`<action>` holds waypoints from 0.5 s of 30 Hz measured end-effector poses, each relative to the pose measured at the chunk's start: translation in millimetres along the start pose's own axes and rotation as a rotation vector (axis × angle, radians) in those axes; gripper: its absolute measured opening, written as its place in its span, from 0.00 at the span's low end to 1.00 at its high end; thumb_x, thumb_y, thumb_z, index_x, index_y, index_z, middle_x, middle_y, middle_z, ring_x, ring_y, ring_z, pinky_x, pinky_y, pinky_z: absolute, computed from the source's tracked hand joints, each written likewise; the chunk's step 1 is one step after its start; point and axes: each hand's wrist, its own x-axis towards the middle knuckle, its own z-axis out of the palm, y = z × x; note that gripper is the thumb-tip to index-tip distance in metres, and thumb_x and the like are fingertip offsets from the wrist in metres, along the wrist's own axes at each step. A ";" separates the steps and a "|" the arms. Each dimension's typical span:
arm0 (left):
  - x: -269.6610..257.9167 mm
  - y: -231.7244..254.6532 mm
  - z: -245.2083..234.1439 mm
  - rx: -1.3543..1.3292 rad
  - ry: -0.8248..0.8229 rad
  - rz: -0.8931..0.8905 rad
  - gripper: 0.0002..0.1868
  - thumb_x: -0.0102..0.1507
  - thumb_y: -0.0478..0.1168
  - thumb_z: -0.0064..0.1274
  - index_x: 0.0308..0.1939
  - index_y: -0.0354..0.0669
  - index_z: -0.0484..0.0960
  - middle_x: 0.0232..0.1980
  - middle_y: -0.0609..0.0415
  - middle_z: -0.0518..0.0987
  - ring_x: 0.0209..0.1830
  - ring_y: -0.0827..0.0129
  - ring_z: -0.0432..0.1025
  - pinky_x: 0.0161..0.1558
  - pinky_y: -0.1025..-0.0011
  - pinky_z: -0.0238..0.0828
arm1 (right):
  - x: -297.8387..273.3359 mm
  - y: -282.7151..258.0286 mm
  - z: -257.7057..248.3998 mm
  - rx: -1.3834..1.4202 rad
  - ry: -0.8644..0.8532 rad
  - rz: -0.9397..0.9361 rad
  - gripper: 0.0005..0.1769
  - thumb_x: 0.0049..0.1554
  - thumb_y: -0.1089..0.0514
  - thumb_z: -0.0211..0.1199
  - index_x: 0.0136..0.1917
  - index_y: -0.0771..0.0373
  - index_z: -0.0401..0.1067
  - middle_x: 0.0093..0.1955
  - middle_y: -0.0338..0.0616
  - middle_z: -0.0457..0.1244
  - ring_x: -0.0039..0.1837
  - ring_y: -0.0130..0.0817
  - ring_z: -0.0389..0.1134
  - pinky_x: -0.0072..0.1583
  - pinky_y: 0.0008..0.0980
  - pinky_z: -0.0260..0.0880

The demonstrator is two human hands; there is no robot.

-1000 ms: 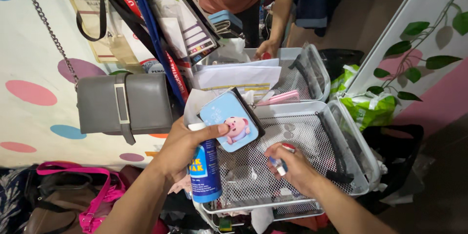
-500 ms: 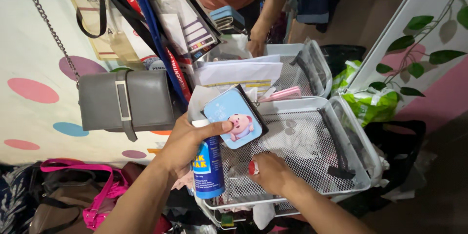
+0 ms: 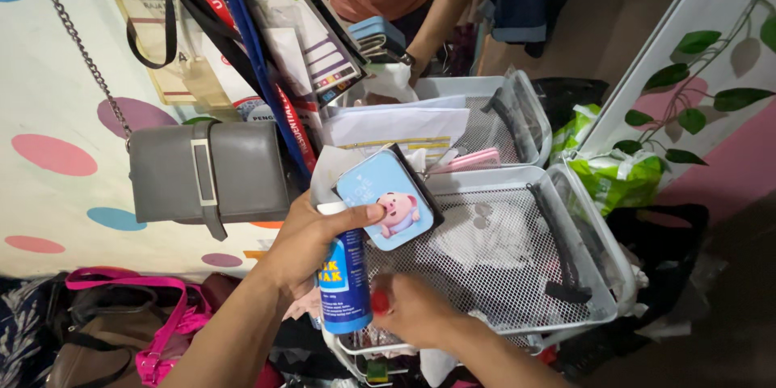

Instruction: The person organizes various personal care items by moving them between a multi-tiered wire rack and a blue basket on the bed. They handle bottles, tubes, a hair clipper, and a small wallet, placing some items on the bed and others into the basket.

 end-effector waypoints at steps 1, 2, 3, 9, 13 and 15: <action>0.1 0.6 -1.0 0.002 0.003 -0.001 0.29 0.49 0.37 0.68 0.55 0.33 0.82 0.46 0.47 0.86 0.42 0.65 0.81 0.46 0.64 0.79 | 3.1 5.2 -6.3 -0.047 0.063 -0.019 0.15 0.49 0.52 0.73 0.45 0.60 0.73 0.41 0.46 0.70 0.45 0.43 0.74 0.50 0.38 0.73; -1.4 0.3 -2.4 0.002 0.009 -0.006 0.29 0.50 0.37 0.68 0.55 0.33 0.82 0.46 0.46 0.87 0.42 0.64 0.81 0.46 0.64 0.79 | 7.9 13.4 -16.2 -0.093 0.122 -0.036 0.15 0.50 0.52 0.73 0.44 0.61 0.74 0.41 0.47 0.70 0.45 0.44 0.74 0.49 0.39 0.72; -2.7 0.0 -3.8 -0.004 0.010 -0.017 0.29 0.50 0.37 0.67 0.55 0.33 0.82 0.47 0.46 0.86 0.42 0.64 0.81 0.46 0.63 0.79 | 11.9 23.4 -25.7 -0.138 0.181 -0.053 0.15 0.51 0.52 0.73 0.44 0.62 0.74 0.41 0.49 0.70 0.44 0.44 0.73 0.49 0.40 0.72; -2.8 -0.4 -7.5 -0.021 0.017 -0.033 0.30 0.49 0.37 0.68 0.56 0.34 0.80 0.48 0.46 0.86 0.43 0.63 0.82 0.47 0.63 0.80 | 18.6 102.6 -88.4 -0.223 0.617 0.124 0.15 0.49 0.58 0.69 0.51 0.51 0.80 0.45 0.50 0.72 0.49 0.49 0.75 0.50 0.42 0.75; -0.9 1.7 -6.7 -0.023 0.018 -0.021 0.31 0.49 0.37 0.67 0.56 0.34 0.80 0.48 0.47 0.86 0.43 0.63 0.81 0.47 0.62 0.80 | 22.3 128.6 -108.4 -0.338 0.770 0.218 0.10 0.53 0.55 0.67 0.49 0.54 0.81 0.45 0.54 0.71 0.51 0.56 0.73 0.53 0.49 0.73; 1.5 1.7 -5.2 -0.020 0.024 -0.033 0.31 0.49 0.37 0.67 0.56 0.34 0.80 0.47 0.47 0.86 0.43 0.63 0.81 0.47 0.62 0.79 | 25.2 130.7 -107.2 -0.343 0.777 0.256 0.10 0.52 0.55 0.66 0.47 0.53 0.82 0.45 0.55 0.71 0.52 0.57 0.73 0.55 0.50 0.73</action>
